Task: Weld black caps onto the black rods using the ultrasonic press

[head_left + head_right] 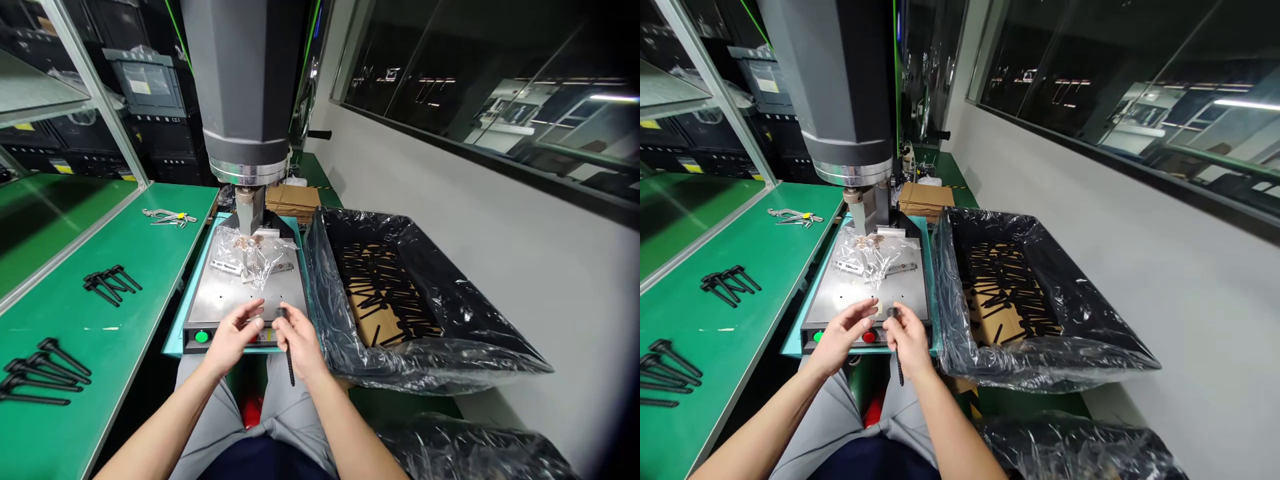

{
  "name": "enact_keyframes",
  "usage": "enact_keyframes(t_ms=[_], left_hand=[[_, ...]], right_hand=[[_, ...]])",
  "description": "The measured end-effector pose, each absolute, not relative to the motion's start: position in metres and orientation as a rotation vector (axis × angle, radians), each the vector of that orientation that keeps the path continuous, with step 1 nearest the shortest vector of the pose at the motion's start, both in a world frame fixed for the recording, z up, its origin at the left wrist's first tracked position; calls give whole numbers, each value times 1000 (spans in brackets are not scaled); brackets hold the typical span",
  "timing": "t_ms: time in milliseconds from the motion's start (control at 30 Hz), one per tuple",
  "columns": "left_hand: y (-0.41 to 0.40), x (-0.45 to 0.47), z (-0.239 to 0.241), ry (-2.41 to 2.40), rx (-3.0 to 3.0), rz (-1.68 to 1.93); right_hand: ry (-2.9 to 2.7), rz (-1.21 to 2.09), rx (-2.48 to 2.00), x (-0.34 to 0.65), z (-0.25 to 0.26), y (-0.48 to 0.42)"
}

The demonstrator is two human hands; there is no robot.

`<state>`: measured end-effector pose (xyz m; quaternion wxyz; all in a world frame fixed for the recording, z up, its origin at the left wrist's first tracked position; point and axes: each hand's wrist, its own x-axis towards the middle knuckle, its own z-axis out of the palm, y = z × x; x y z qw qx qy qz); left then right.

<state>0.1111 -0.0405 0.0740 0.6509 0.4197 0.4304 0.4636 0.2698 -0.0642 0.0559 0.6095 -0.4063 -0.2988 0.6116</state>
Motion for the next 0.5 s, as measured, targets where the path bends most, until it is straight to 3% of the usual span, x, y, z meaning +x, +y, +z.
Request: enact_keyframes(t_ms=[233,500], left_hand=[[37,76,27,1100,314,1121],[121,61,49,940,179,1272]], right_hand=[[-367,1193,-1119,295,71,49],[-333,1137,-1225,297,96,152]])
